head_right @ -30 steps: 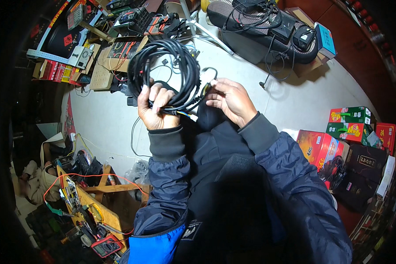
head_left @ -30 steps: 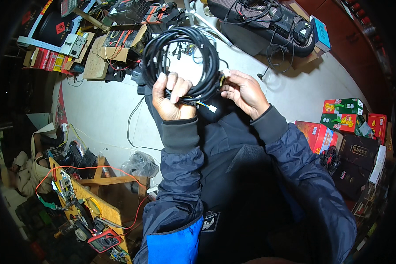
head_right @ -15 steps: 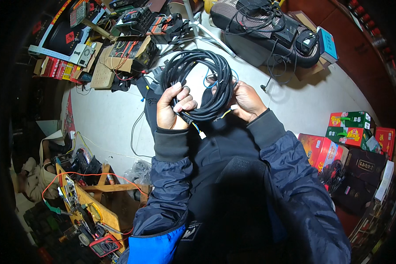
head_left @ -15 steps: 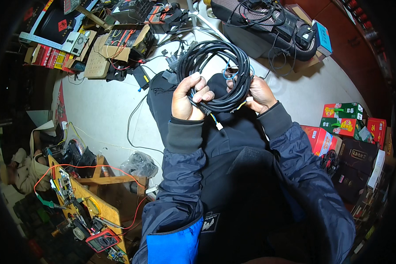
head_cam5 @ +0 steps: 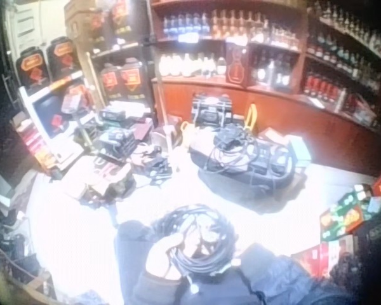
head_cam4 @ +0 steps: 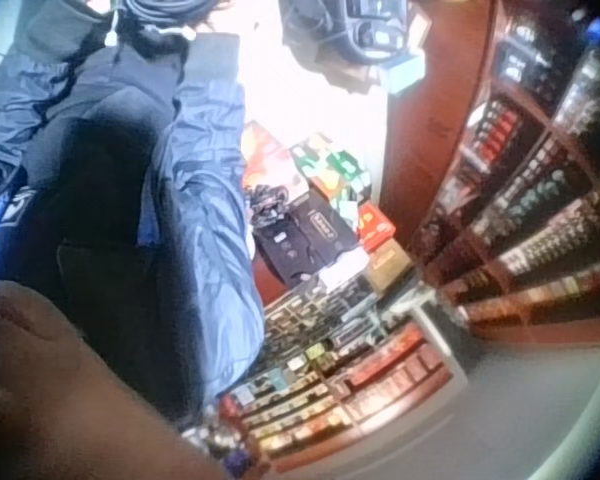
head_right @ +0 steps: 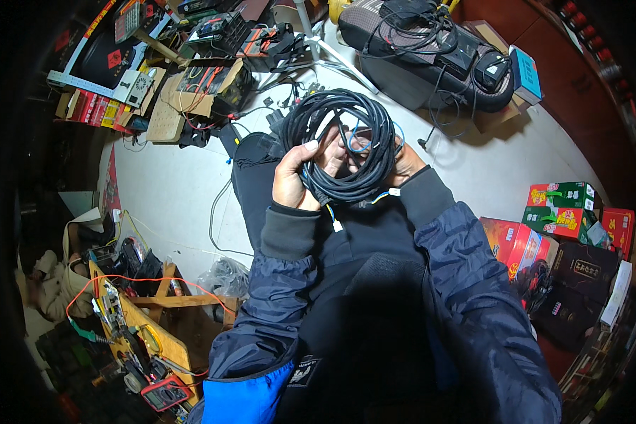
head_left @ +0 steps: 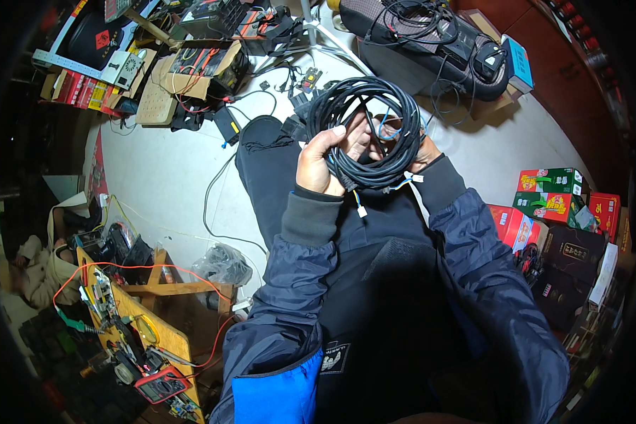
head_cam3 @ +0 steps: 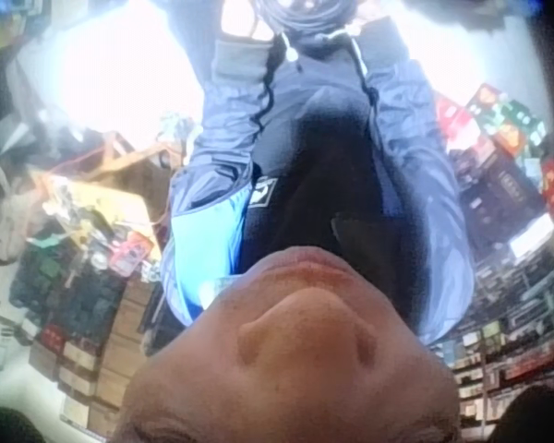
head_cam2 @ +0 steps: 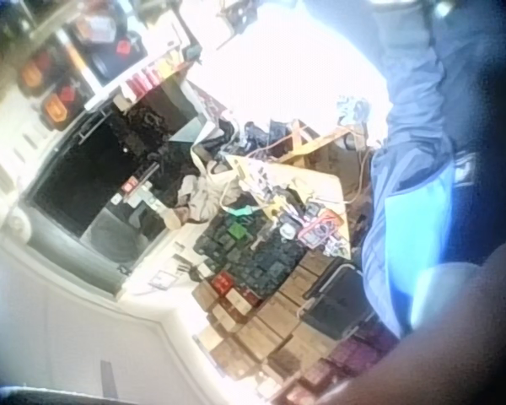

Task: The person sits on the floor and handles various electronic components, including a coiled cable, a power bank, and a circuit board. They use a multimeter to test connections on a breadboard setup and inspect the circuit board closely.

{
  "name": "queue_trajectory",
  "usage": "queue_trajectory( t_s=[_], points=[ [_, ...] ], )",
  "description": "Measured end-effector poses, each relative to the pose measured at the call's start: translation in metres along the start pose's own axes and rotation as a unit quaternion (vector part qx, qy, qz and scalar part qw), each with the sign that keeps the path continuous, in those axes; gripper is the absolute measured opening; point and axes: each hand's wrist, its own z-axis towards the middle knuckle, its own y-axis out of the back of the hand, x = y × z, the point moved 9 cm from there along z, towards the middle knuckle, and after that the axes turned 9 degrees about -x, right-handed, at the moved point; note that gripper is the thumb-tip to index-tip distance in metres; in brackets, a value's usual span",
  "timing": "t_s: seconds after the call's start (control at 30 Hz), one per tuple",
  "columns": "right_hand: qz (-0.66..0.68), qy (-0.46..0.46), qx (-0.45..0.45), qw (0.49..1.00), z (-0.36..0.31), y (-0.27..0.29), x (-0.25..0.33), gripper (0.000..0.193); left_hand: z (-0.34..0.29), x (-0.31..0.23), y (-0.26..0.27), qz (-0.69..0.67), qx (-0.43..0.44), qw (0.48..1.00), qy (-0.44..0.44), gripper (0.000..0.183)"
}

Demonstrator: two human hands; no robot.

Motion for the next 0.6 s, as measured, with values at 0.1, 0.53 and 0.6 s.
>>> queue_trajectory(
  t_s=[0.1,0.53,0.6],
  points=[
    [0.008,-0.012,-0.014,1.000,0.006,0.013,0.000,0.032,-0.001,-0.002,-0.003,-0.015,0.019,0.999,-0.025,0.052],
    [-0.194,0.260,-0.155,0.933,-0.047,-0.011,0.084,0.017,-0.009,-0.046,0.015,0.041,-0.091,0.971,-0.216,0.033],
    [-0.325,0.296,-0.087,0.894,-0.060,-0.055,0.080,0.018,-0.008,-0.046,0.016,0.051,-0.115,0.963,-0.237,0.027]
  ],
)
